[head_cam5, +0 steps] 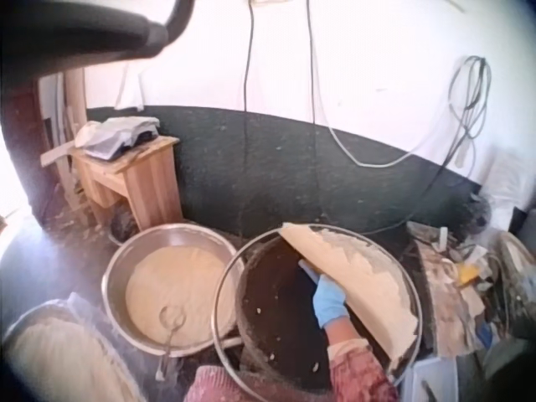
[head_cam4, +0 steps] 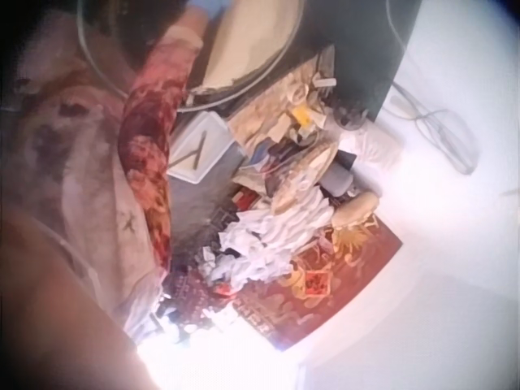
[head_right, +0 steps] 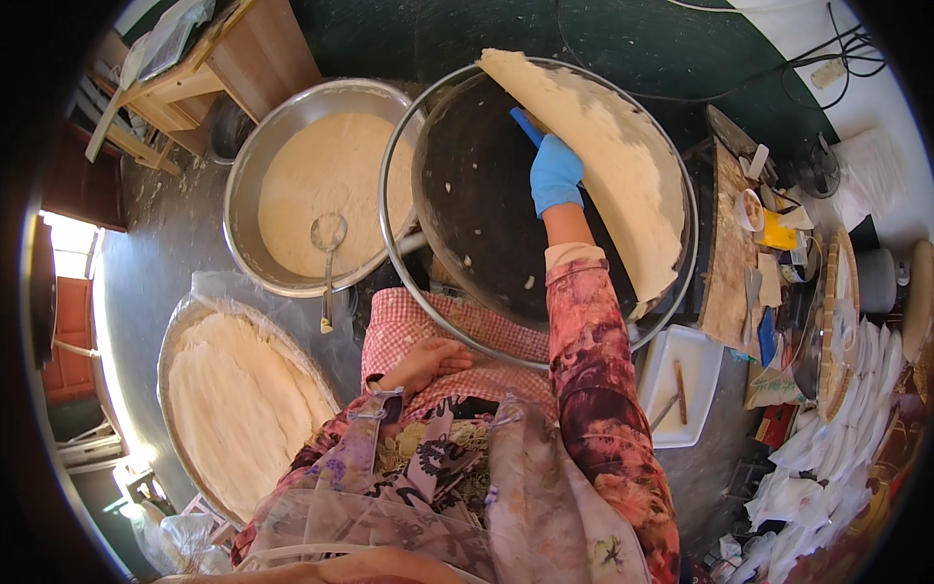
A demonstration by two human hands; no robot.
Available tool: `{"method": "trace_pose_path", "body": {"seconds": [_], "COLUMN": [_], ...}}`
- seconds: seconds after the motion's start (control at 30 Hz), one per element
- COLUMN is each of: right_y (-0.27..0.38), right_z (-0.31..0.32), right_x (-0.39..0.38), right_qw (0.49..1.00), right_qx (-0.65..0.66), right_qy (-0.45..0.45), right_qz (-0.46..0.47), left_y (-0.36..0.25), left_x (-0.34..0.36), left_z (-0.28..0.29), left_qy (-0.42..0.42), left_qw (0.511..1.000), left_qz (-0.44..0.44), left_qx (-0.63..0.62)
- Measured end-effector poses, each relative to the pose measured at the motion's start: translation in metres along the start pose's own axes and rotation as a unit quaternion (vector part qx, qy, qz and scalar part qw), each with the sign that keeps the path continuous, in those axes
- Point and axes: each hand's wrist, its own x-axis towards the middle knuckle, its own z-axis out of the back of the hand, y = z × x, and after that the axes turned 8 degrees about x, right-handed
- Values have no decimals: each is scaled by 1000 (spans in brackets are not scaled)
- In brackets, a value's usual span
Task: The person scoops batter onto a hot griddle, spreads it into a thin round crepe using a wooden tool, cooks it, then removes the crepe and places it on a stack. The cycle repeats with additional batter scoops and spreading.
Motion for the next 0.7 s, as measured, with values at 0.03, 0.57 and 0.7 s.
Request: {"method": "trace_pose_path", "body": {"seconds": [0.03, 0.57, 0.7], "right_y": [-6, -122, -89], "right_z": [0, 16, 39], "right_x": [5, -116, -166], "right_qw": [1000, 986, 998], "right_qx": [-7, 124, 10], "right_qy": [20, -95, 33], "right_qz": [-19, -52, -61], "left_y": [1, -9, -54], "left_x": [2, -17, -17], "left_z": [0, -1, 4], "left_qy": [-1, -6, -79], "left_qw": [1000, 998, 944], "left_qz": [-1, 2, -187], "left_qx": [1, 57, 259]}}
